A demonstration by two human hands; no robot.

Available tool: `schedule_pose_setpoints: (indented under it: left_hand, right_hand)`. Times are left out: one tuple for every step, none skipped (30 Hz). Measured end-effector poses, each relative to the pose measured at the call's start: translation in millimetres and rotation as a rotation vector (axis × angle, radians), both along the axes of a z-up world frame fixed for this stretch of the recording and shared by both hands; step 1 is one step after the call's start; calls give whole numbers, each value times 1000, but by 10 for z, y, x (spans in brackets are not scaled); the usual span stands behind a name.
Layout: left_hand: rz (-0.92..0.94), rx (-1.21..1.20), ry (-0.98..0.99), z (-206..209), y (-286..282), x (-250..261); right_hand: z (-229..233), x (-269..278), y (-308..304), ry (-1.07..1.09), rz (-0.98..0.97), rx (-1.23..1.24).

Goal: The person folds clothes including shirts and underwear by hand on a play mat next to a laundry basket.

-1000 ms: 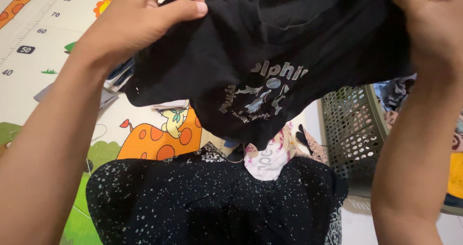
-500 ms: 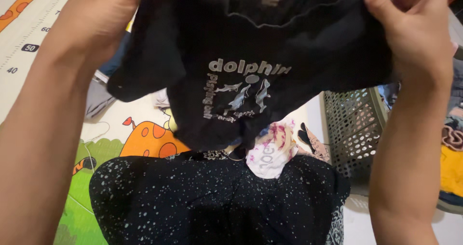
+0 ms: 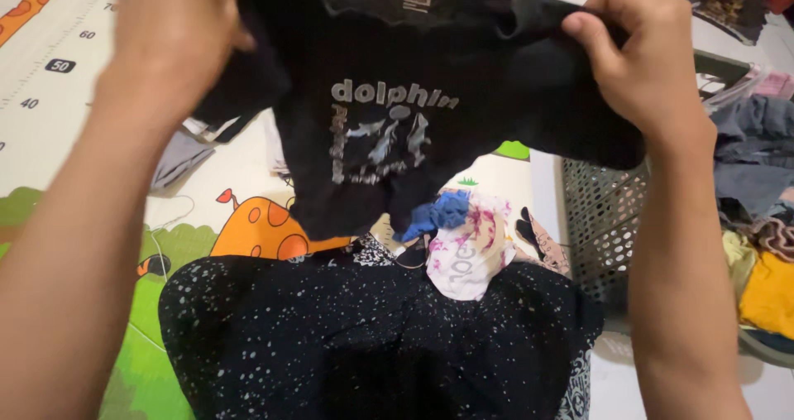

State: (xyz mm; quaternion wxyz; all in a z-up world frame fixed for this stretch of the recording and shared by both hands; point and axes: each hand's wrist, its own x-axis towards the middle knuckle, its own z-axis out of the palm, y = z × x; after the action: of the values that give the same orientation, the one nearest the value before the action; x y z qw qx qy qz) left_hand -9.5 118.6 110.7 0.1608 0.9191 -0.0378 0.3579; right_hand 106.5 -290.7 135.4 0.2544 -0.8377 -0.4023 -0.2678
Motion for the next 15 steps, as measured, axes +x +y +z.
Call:
schedule_pose_setpoints:
  left_hand:
    - [-129,-362,143,-53,-4,32]
    - [-125,-363,148,-109,10,74]
    - [-242,-490,158,-165,29,131]
    - [-360,-615,165,-229,52,166]
    - [-357,-617,169,-303,77,163]
    - [-389,-542,86,-362,93,162]
    - [-420,-466,3,-405,108,160]
    - [-418,-468,5,-444,113,158]
    - [-310,-329,-15,-483,106,157]
    - [-199,-189,-35,-524,115,131]
    - [-194,-189,-33,-593,126,70]
    - [-220,-244,-18,-690,137,-18]
    - [-246,-298,-3,-794,173,-112]
    - [-288,-365,-36,-923,226,-226]
    - [-329,-432,-71,-1089,289,-370]
  right_hand:
    - [1,3,18,1,4,-1]
    - [-7,1,24,90,17,23]
    - [-19,-1,26,180,30,47]
    - [-20,-13,10,185,32,46]
    - [-12,-40,-16,190,33,31]
    - [-2,-69,-27,191,33,15]
    - [2,-107,-18,190,33,14]
    - [6,-165,-1,273,31,62]
    - [14,-246,24,356,29,110]
    - [20,-356,60,359,34,109]
    - [26,-503,97,346,43,118]
    - [25,-661,153,325,54,77]
    - [31,-827,218,302,66,38]
    - [15,-1003,302,268,78,-51]
    - [-24,-1185,402,323,190,-68]
